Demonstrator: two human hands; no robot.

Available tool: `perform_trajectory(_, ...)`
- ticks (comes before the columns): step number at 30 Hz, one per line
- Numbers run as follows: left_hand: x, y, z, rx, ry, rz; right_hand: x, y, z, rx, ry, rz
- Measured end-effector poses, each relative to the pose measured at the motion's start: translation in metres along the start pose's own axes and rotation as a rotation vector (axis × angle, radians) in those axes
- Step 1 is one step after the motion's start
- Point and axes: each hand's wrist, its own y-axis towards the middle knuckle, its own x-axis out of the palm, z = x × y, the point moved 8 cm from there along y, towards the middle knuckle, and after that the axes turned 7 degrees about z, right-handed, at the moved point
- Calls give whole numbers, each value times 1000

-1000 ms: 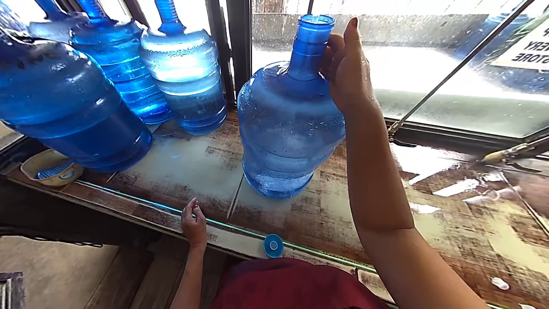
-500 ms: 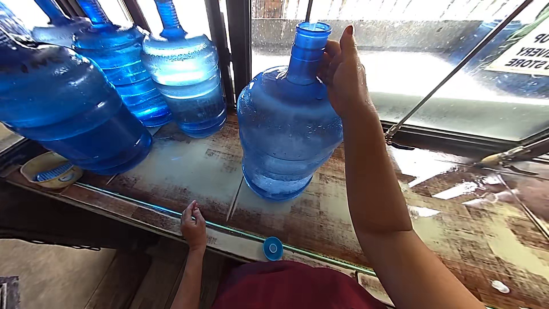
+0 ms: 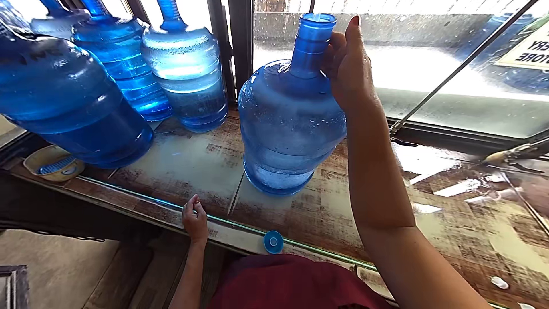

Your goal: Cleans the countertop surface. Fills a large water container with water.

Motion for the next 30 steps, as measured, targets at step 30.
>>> perform_trajectory(30,0,0,-1,12,5,-3,-2,4,5,20,23,19)
